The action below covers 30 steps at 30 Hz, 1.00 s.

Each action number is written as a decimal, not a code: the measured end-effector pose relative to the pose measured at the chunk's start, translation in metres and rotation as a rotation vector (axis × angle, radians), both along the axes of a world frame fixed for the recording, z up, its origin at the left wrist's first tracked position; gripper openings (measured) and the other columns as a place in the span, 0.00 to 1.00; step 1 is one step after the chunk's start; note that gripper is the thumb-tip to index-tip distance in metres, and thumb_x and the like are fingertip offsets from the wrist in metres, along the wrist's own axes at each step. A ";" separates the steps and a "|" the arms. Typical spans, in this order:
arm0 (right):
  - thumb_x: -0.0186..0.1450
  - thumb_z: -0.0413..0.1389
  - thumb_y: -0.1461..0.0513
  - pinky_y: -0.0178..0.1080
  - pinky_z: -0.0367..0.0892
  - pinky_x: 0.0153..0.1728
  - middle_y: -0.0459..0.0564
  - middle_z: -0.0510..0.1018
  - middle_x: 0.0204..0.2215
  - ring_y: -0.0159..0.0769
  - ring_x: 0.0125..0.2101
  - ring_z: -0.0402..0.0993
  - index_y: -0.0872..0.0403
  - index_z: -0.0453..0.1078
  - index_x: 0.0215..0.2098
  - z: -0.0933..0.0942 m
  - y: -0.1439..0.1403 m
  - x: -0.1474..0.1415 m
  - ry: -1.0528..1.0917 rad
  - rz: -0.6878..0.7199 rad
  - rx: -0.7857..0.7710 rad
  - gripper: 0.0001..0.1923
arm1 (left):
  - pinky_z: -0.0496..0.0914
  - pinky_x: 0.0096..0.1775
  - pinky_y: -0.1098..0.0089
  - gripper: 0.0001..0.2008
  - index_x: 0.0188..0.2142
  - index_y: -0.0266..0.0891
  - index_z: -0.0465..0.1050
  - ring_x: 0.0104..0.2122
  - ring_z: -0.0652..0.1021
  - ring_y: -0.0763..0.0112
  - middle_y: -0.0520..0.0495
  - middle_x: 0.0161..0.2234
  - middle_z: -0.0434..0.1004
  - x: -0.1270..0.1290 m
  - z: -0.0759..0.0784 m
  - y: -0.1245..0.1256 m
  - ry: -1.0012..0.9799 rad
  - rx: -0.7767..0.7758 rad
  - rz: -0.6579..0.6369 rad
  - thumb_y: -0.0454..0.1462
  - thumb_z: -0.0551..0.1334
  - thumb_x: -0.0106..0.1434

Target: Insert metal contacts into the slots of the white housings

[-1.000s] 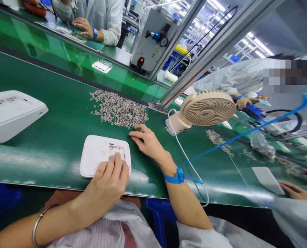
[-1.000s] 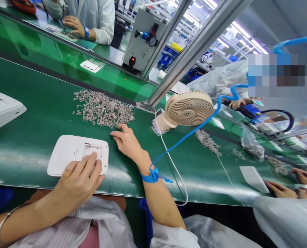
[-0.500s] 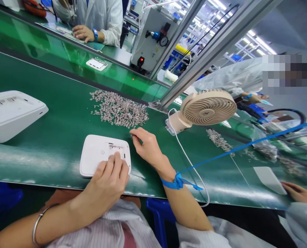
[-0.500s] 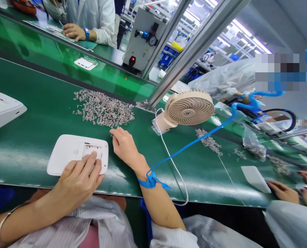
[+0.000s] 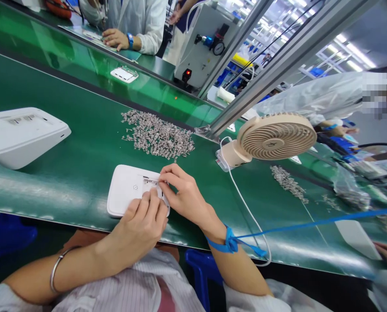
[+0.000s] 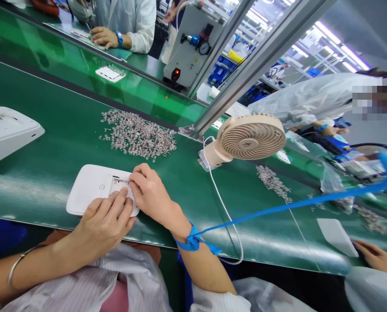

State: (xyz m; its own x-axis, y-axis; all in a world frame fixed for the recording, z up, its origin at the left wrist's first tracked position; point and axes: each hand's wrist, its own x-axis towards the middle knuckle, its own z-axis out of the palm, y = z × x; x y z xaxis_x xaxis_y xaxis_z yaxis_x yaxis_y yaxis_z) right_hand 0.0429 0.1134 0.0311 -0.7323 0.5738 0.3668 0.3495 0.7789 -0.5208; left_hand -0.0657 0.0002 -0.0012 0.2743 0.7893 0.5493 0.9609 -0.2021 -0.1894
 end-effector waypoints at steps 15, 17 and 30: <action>0.61 0.49 0.70 0.38 0.66 0.32 0.51 0.69 0.30 0.34 0.31 0.67 0.55 0.66 0.26 0.001 -0.003 -0.005 -0.080 -0.082 0.071 0.08 | 0.60 0.44 0.64 0.18 0.48 0.29 0.68 0.43 0.72 0.60 0.33 0.50 0.71 0.002 0.002 -0.001 0.006 0.001 0.025 0.39 0.55 0.62; 0.60 0.49 0.70 0.37 0.66 0.32 0.51 0.69 0.30 0.34 0.30 0.67 0.55 0.65 0.25 0.000 -0.003 -0.006 -0.088 -0.092 0.065 0.09 | 0.60 0.44 0.64 0.18 0.48 0.29 0.68 0.42 0.73 0.61 0.33 0.50 0.71 0.002 0.002 -0.001 0.001 0.006 0.034 0.40 0.55 0.63; 0.64 0.47 0.69 0.39 0.70 0.42 0.54 0.73 0.43 0.35 0.41 0.73 0.54 0.72 0.35 0.006 -0.007 0.016 -0.016 -0.012 -0.101 0.12 | 0.59 0.44 0.65 0.17 0.46 0.30 0.70 0.42 0.73 0.61 0.34 0.49 0.72 0.007 0.006 0.000 0.000 -0.015 0.070 0.40 0.54 0.64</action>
